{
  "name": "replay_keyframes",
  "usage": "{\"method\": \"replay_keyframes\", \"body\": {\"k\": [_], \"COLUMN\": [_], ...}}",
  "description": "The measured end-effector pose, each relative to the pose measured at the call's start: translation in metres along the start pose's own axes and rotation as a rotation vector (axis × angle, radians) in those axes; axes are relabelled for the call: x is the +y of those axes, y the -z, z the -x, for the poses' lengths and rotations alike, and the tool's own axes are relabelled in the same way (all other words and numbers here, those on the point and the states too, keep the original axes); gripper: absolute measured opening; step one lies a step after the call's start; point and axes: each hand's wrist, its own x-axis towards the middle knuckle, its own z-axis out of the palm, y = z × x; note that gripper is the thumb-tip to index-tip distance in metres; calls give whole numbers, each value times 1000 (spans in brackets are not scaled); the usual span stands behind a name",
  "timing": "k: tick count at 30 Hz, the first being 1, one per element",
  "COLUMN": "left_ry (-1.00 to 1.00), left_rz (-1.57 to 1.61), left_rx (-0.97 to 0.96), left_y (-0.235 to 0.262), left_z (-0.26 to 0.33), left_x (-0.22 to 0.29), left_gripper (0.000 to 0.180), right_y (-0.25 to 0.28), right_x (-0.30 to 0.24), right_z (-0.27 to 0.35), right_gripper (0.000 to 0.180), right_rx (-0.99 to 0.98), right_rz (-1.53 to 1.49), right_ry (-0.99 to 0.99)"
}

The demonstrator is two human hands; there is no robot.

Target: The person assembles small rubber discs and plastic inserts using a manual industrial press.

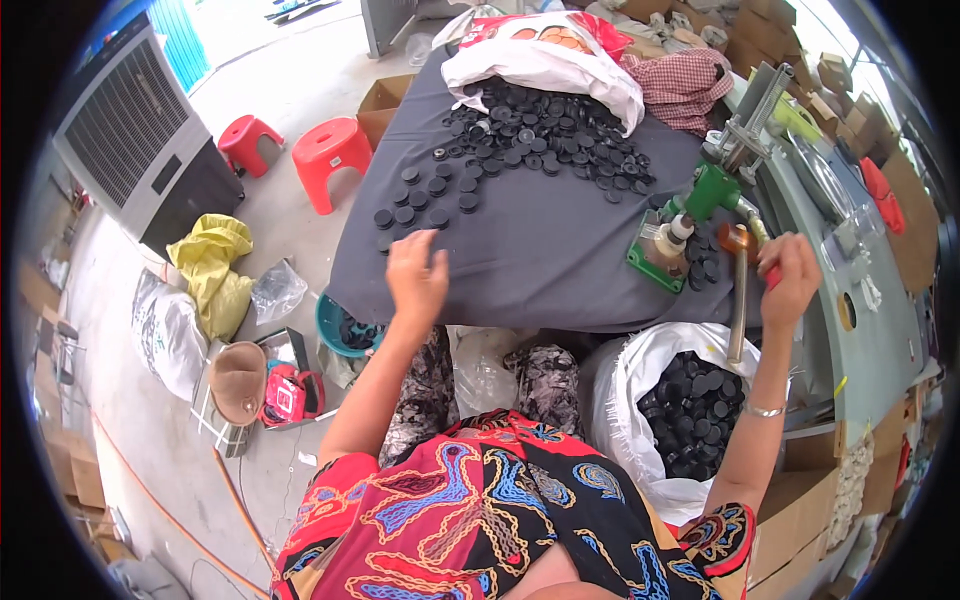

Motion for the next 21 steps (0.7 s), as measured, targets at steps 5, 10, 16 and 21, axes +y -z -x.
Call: {"method": "replay_keyframes", "body": {"k": [5, 10, 16, 21], "left_ry": [55, 68, 84, 173], "left_rz": [-226, -233, -154, 279], "left_rx": [-123, -200, -185, -242], "left_y": [16, 15, 5, -22], "left_z": [13, 31, 29, 12], "left_x": [-26, -49, -40, 54], "left_gripper": [35, 36, 41, 53], "right_y": [17, 6, 24, 22], "right_x": [-10, -8, -5, 1], "right_z": [-48, -79, -117, -125], "right_gripper": [29, 21, 26, 20], "right_rx": [105, 178, 157, 230], "right_rz": [-47, -243, -224, -197], "right_ry": [-72, -234, -247, -246]}}
